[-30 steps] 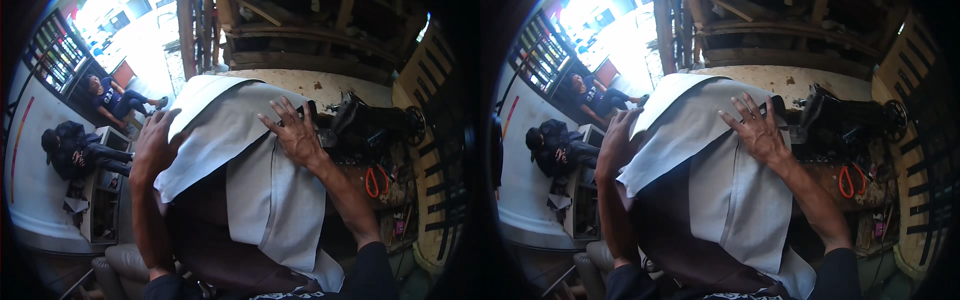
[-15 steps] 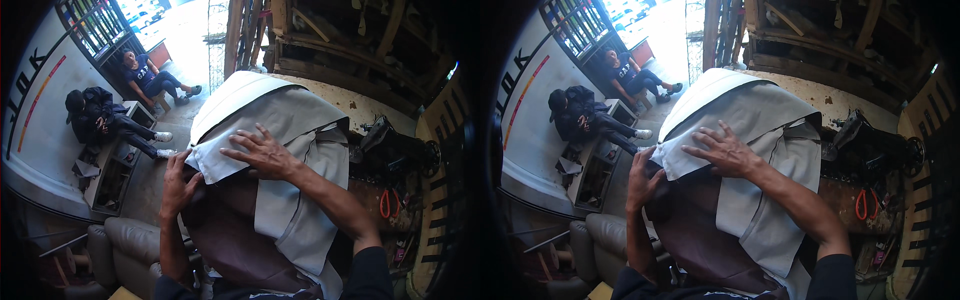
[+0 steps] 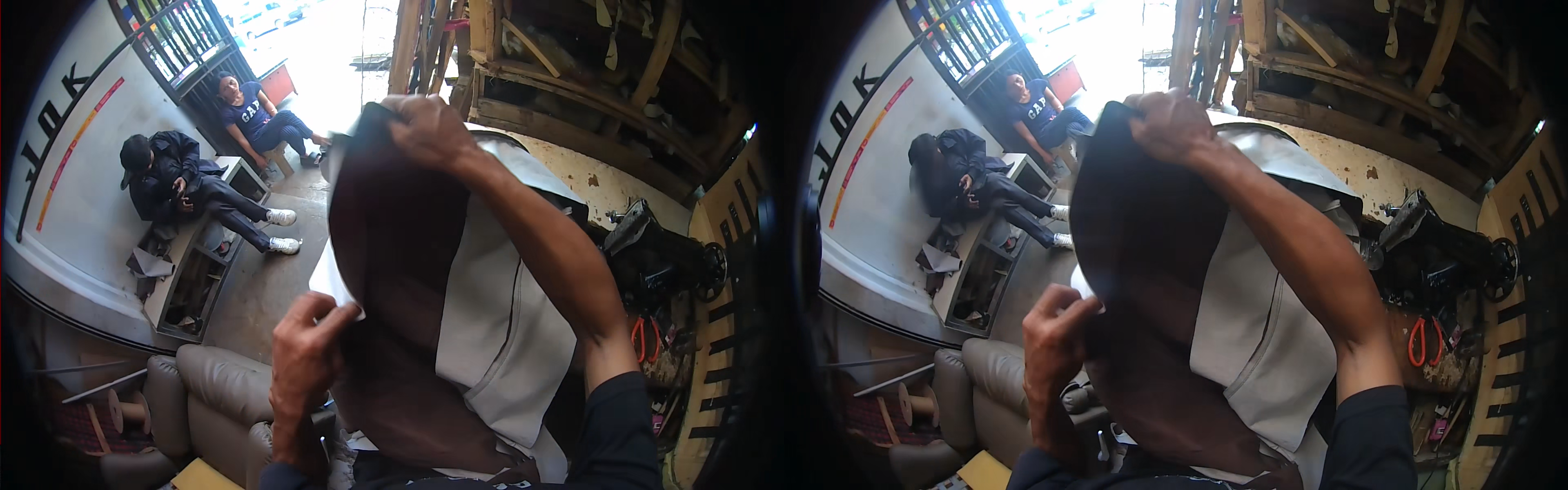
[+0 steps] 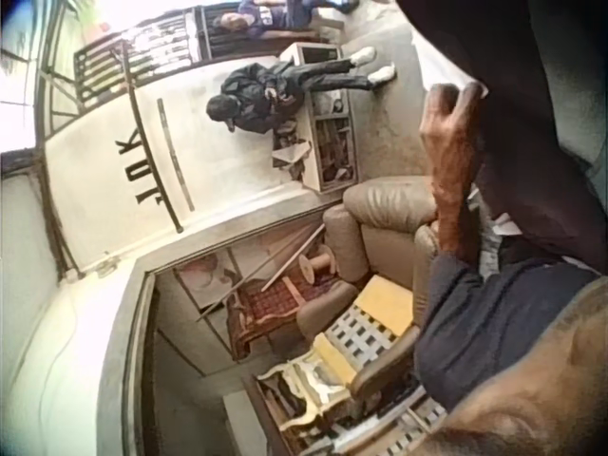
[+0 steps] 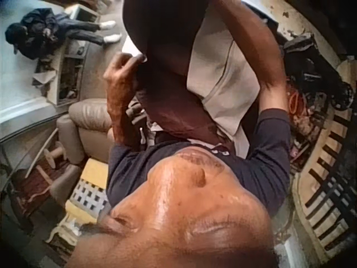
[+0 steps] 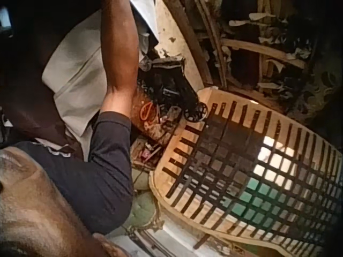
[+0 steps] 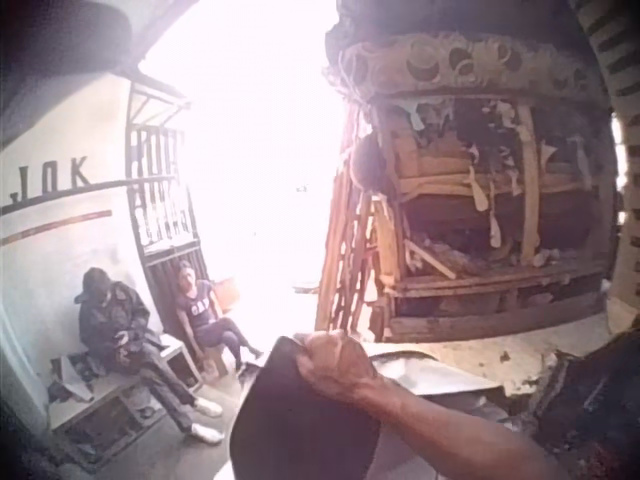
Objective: The person sews pieces of fabric with a sewing machine, cuts thread using scissors, turns and unfolds the fabric by hand, and positions it under the sewing machine needle to stitch another section.
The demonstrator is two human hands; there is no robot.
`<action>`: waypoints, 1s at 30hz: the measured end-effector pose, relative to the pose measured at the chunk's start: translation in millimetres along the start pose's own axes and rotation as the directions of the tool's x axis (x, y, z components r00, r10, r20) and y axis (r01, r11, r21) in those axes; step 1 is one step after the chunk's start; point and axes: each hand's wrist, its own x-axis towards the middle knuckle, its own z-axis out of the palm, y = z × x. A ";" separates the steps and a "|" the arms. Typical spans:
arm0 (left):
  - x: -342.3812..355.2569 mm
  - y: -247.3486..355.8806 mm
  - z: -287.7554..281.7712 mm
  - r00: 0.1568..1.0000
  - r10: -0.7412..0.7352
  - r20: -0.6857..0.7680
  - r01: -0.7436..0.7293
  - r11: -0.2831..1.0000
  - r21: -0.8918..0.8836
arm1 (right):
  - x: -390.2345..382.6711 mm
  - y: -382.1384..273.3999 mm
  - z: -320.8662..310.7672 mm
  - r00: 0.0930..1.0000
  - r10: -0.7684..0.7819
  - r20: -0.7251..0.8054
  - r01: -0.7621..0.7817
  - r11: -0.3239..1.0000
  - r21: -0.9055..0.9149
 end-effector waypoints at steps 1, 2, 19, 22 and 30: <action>-0.5 6.2 -1.5 0.997 -0.010 0.075 0.014 0.998 -0.054 | 3.5 4.3 -6.5 1.000 -0.001 0.000 0.001 1.000 -0.009; -1.1 9.9 0.1 0.988 -0.013 0.151 0.030 0.994 -0.110 | 5.8 9.9 -14.5 1.000 -0.013 -0.021 0.012 1.000 -0.012; 245.2 -72.6 -40.5 0.851 -0.156 -0.502 -0.329 0.587 -0.740 | 0.9 -24.9 -61.1 0.987 -0.146 -0.072 0.127 0.967 -0.220; 259.9 -21.8 -107.6 0.756 -0.241 -0.609 -0.325 0.669 -0.669 | -10.2 12.5 -68.0 0.987 -0.118 -0.105 0.086 0.959 -0.268; 176.8 49.6 149.3 0.889 0.423 0.173 -0.396 0.902 -0.171 | 5.5 -15.7 -77.0 0.980 -0.194 -0.032 0.172 0.924 -0.342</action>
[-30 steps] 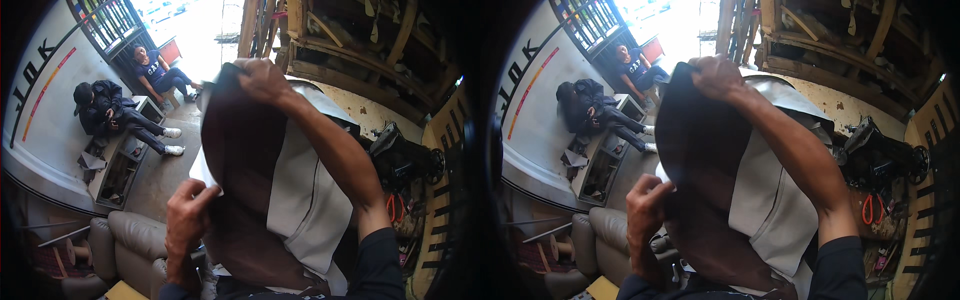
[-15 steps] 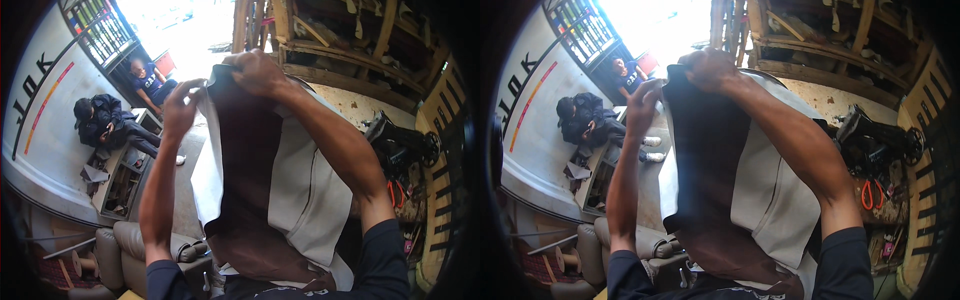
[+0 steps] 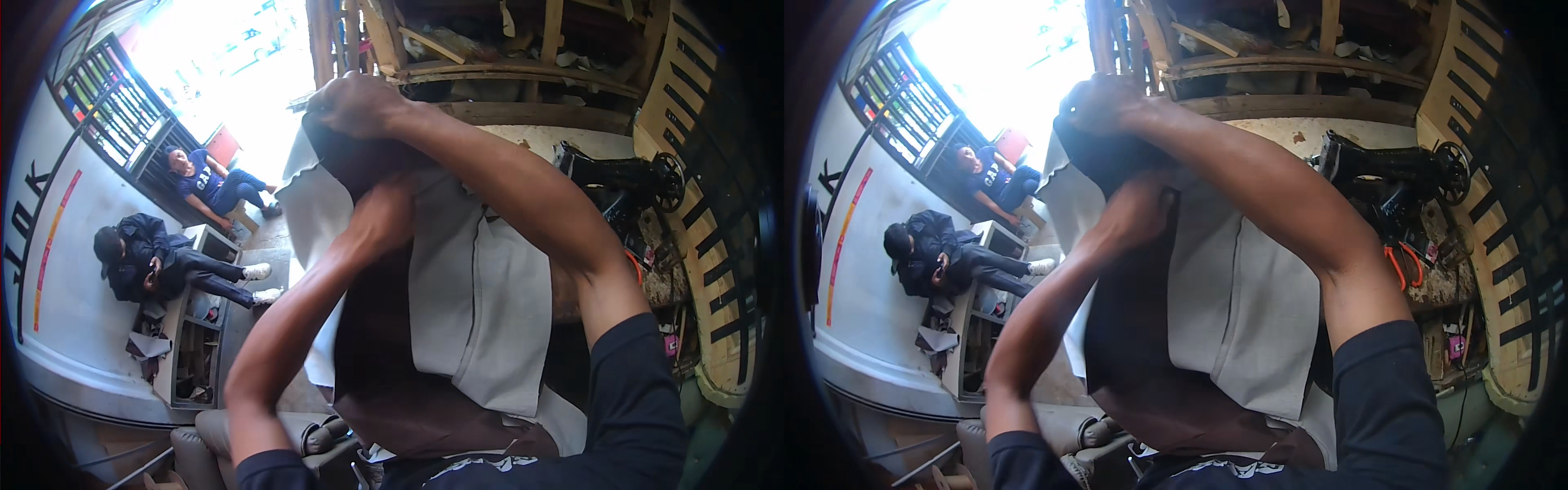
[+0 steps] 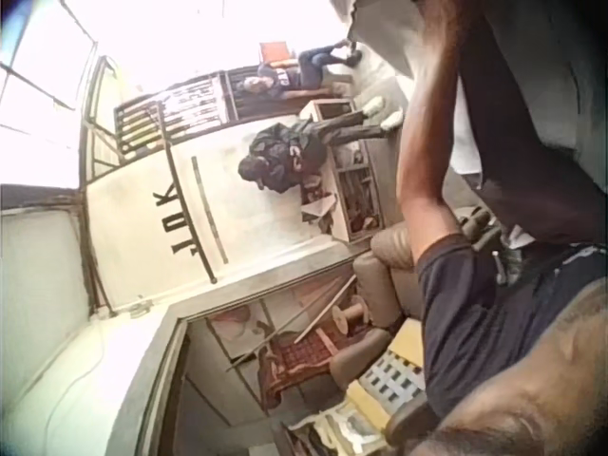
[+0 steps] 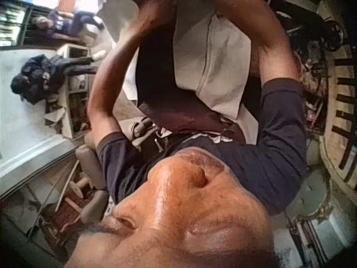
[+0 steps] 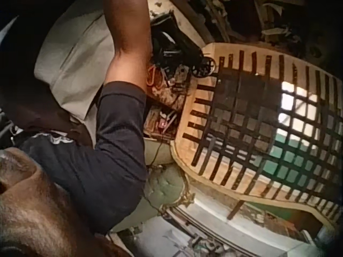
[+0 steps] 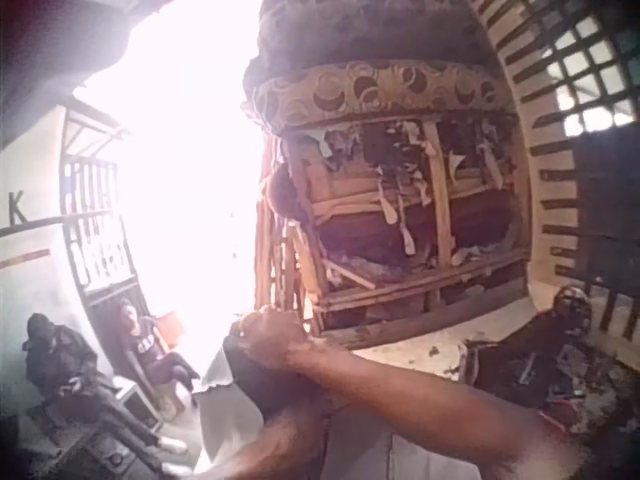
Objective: The person sews pieces of fabric with a sewing machine, cuts thread using scissors, turns and unfolds the fabric by hand, and positions it under the sewing machine needle to stitch another section.
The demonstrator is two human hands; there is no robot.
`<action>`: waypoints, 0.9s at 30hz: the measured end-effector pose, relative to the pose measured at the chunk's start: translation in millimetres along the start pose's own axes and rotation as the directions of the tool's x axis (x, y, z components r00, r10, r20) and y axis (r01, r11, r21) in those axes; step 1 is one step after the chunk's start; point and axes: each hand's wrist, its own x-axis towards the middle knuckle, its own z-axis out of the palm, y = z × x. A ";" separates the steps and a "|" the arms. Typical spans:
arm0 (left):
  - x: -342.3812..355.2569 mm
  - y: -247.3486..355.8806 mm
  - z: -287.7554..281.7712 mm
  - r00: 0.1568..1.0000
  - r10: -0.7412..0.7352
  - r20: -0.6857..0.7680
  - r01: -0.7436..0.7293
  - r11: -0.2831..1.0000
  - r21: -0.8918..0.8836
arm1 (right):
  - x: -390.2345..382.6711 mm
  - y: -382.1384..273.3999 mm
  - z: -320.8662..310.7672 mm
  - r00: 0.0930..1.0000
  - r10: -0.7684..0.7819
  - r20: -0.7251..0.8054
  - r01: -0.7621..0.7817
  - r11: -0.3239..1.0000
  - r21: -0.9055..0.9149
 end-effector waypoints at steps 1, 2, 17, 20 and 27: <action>24.1 -20.1 16.6 0.982 -0.120 0.144 0.116 0.992 0.040 | -1.9 -5.7 2.0 1.000 0.005 -0.018 -0.004 1.000 0.011; 47.7 -31.9 33.7 0.932 -0.227 0.281 0.211 0.974 0.087 | -3.3 0.8 9.8 0.999 0.008 0.049 -0.004 0.996 -0.085; -25.7 -19.6 76.1 0.874 0.026 0.486 0.045 0.990 -0.134 | -86.0 105.9 -17.3 0.960 0.278 -0.001 -0.278 0.958 -0.070; -124.0 -2.1 13.3 0.909 0.197 0.367 -0.187 0.980 -0.062 | -58.5 94.1 -4.1 0.978 0.196 -0.073 -0.202 0.975 -0.097; -150.6 -11.8 -32.6 0.896 -0.261 0.358 0.334 0.929 -0.160 | -107.2 24.2 32.4 0.933 -0.070 -0.353 0.019 0.989 -0.147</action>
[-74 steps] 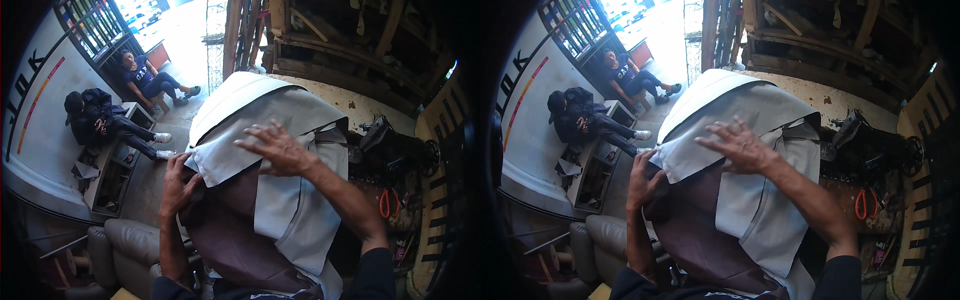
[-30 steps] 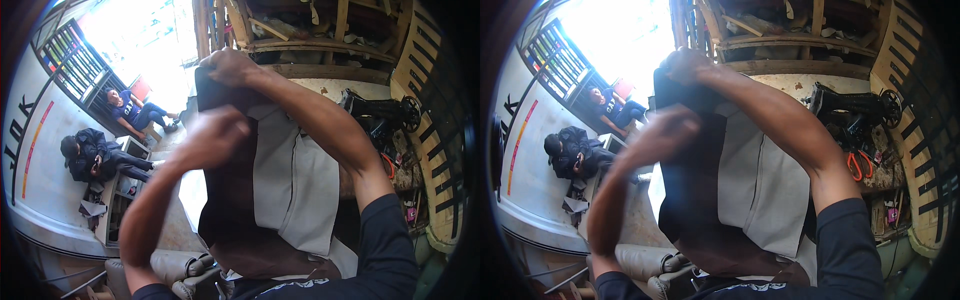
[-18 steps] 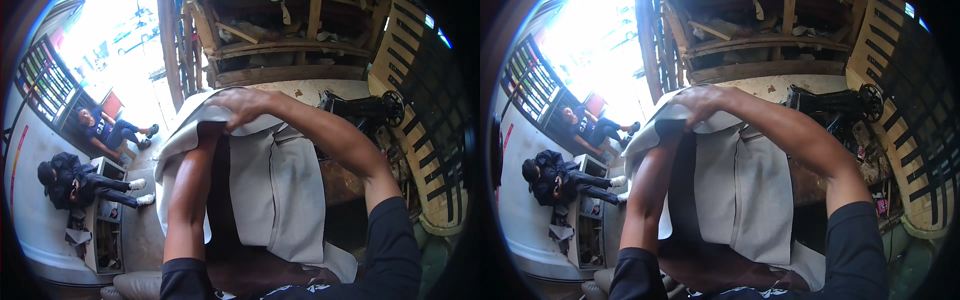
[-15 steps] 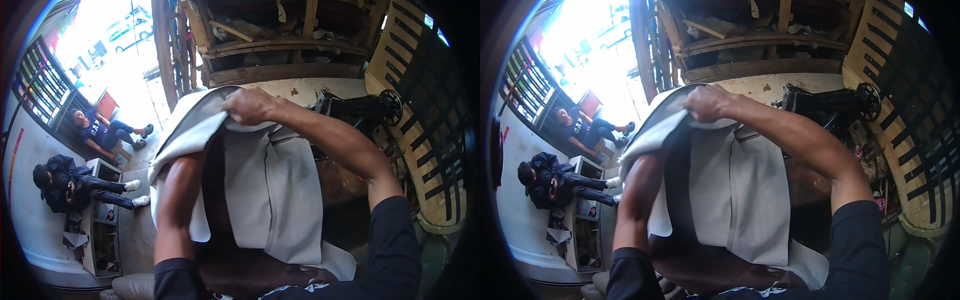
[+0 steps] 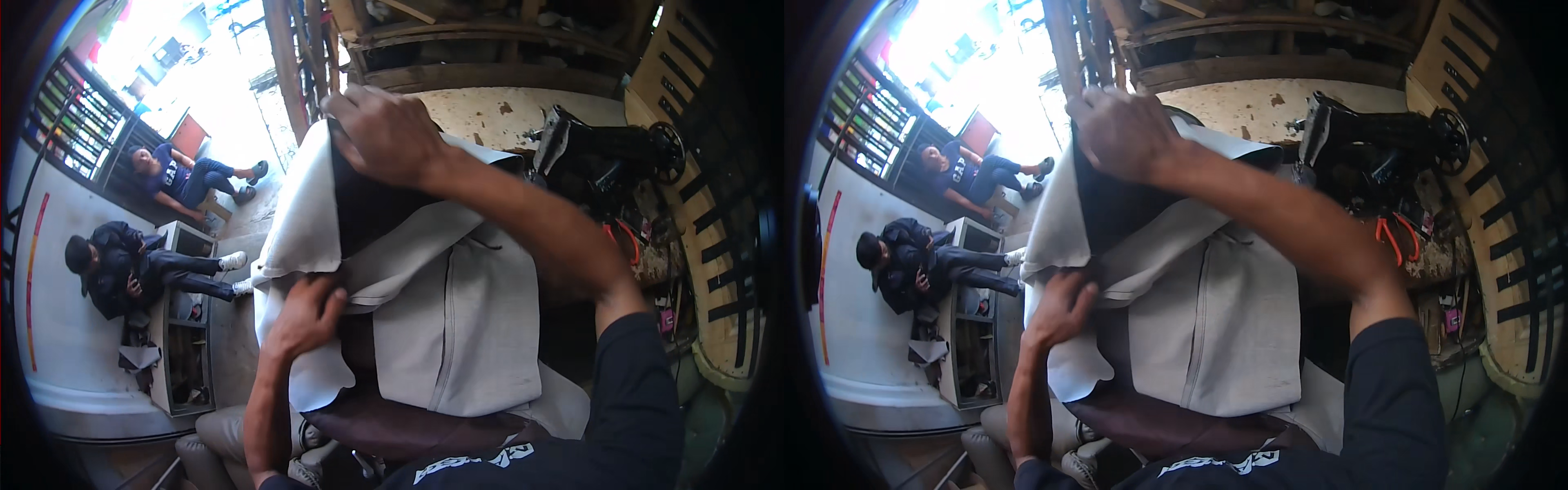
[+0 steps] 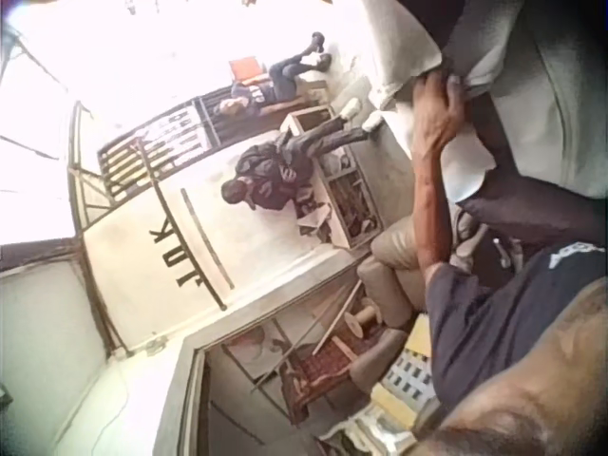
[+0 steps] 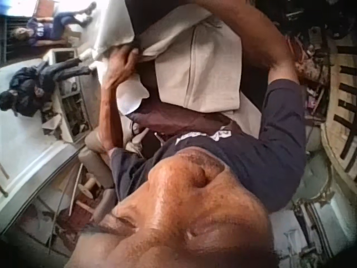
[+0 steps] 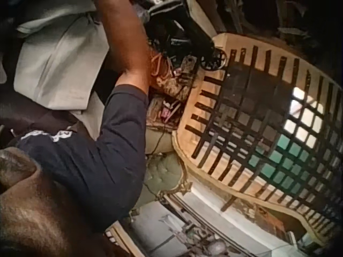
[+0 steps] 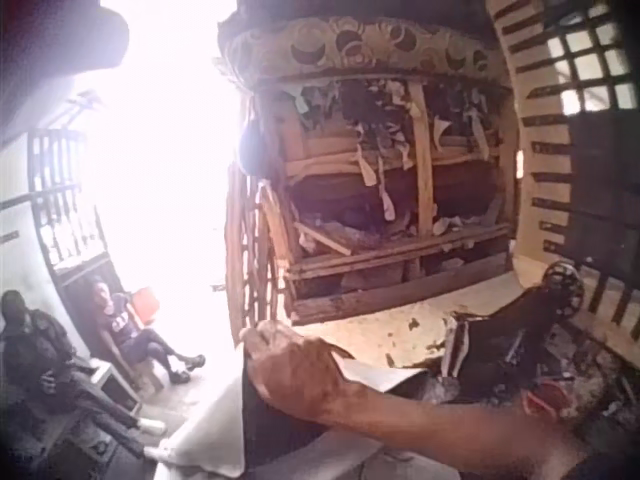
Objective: The person sews pieces of fabric with a sewing machine, cuts thread using scissors, turns and unfolds the fabric by hand, and positions it under the sewing machine needle to stitch another section.
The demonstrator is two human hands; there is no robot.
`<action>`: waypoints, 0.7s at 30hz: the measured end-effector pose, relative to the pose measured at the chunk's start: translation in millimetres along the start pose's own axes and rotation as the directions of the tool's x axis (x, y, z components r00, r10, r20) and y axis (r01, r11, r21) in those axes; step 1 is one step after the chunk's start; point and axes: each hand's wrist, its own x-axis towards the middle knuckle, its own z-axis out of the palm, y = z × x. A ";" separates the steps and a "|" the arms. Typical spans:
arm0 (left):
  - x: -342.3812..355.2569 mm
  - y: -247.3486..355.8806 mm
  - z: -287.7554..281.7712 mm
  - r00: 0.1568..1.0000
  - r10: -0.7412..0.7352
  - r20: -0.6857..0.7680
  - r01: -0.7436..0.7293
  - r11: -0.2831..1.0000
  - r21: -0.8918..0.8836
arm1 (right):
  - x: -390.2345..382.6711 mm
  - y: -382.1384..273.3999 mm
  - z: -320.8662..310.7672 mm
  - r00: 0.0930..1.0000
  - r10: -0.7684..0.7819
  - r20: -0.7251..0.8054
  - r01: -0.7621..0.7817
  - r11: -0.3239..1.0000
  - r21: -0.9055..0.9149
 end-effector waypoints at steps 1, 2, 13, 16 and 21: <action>7.2 -5.7 -7.1 0.989 -0.127 0.077 0.133 0.988 -0.081 | -13.9 -14.8 -6.0 0.998 0.050 0.050 -0.051 0.998 0.035; 13.0 -9.8 -16.2 0.957 -0.242 0.160 0.266 0.952 -0.151 | -27.8 -33.0 -15.4 0.991 0.094 0.099 -0.101 0.993 0.068; 93.1 -94.7 -6.4 0.951 0.161 -0.263 -0.042 0.913 0.407 | -133.4 30.0 4.4 0.573 0.290 0.766 -0.526 0.847 0.073; 111.3 -93.8 -41.9 0.812 0.349 -0.467 -0.085 0.863 0.498 | -139.2 46.1 -37.5 0.684 0.415 0.600 -0.641 0.735 0.222; 108.4 -119.7 -106.7 0.884 0.232 -0.405 -0.011 0.878 0.479 | -144.4 13.2 -108.1 0.812 0.311 0.493 -0.522 0.764 0.378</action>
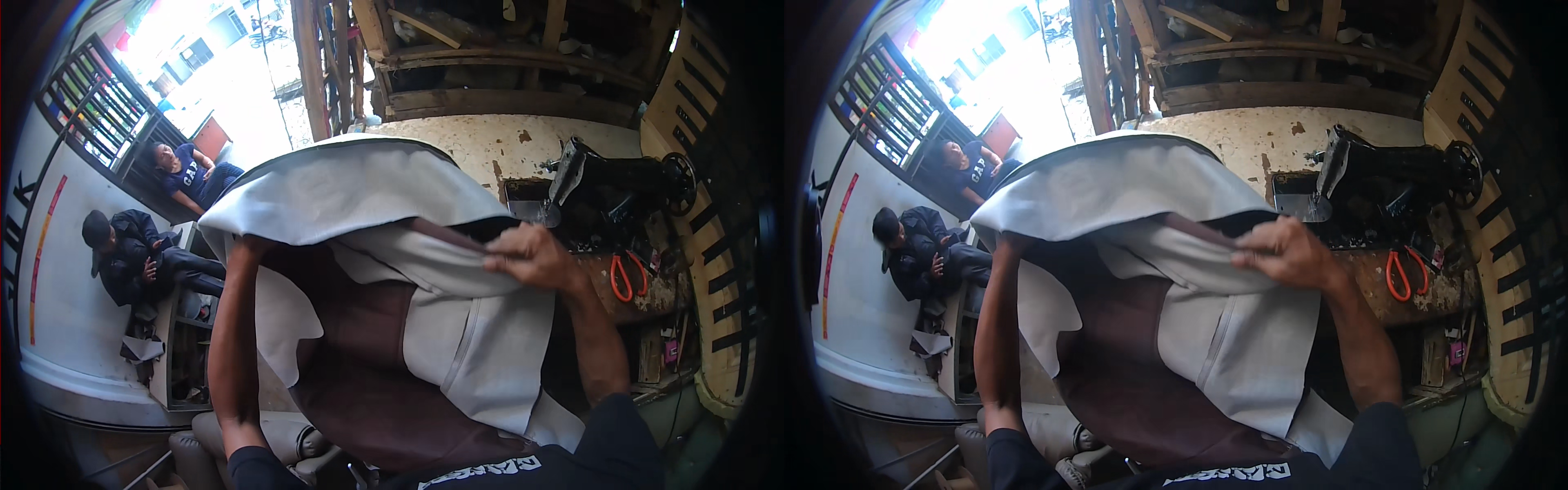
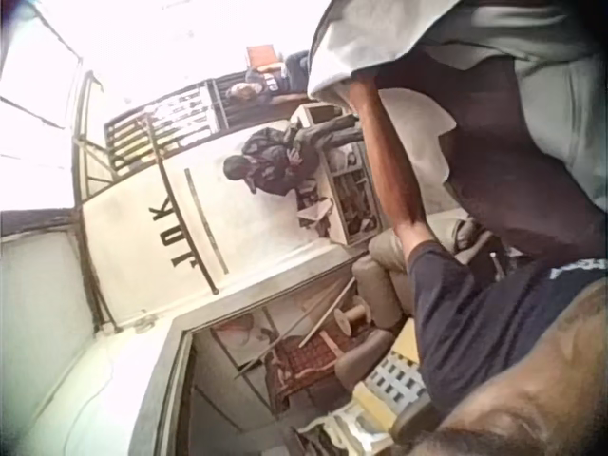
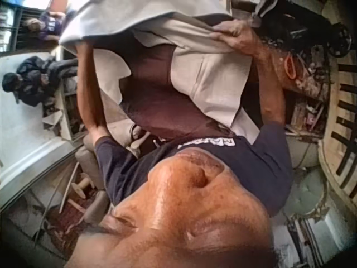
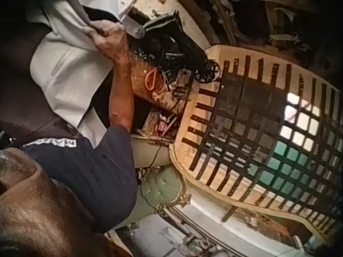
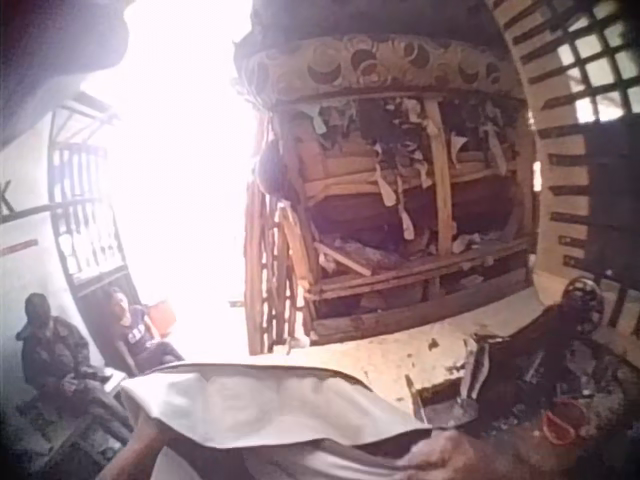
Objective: The person sews pieces of fabric with a sewing machine, cuts thread using scissors, turns and unfolds the fabric by hand, and positions it under the sewing machine needle to stitch another section.
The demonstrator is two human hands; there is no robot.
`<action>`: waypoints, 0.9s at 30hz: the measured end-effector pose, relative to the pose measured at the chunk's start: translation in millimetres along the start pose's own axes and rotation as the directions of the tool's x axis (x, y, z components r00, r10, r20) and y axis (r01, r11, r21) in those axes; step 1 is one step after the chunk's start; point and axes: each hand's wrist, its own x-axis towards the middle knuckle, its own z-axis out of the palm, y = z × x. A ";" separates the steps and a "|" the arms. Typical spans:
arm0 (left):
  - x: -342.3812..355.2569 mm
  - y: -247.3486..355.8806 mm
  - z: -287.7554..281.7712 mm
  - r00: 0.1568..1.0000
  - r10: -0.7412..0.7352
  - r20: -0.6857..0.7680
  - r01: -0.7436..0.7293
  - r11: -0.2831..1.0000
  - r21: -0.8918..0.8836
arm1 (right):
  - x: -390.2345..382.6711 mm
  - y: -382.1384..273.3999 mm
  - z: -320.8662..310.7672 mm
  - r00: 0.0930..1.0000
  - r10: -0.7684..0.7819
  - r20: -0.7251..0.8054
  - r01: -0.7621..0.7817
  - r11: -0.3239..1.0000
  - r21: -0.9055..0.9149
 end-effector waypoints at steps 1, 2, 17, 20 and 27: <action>5.1 9.0 9.5 0.999 -0.032 -0.003 0.032 0.998 -0.057 | -10.5 -2.2 -3.4 0.994 -0.057 0.092 0.064 0.996 -0.068; 10.2 18.3 18.7 0.998 -0.059 -0.024 0.056 0.991 -0.122 | -17.5 -6.3 -8.1 0.976 -0.105 0.189 0.131 0.983 -0.128; 48.7 152.4 -114.2 0.947 -0.086 -0.308 -0.033 0.931 -0.363 | -211.1 -105.8 -109.0 0.844 -0.521 -0.128 0.536 0.818 0.209; 57.2 189.9 -148.6 0.902 0.047 -0.429 -0.217 0.908 -0.357 | -324.3 -151.5 -135.2 0.827 -0.338 -0.449 0.338 0.937 -0.083; -15.8 207.2 -209.3 0.914 0.170 0.367 -0.276 0.926 0.258 | -516.1 -143.6 -194.8 0.464 0.310 -0.830 -0.601 0.798 -0.038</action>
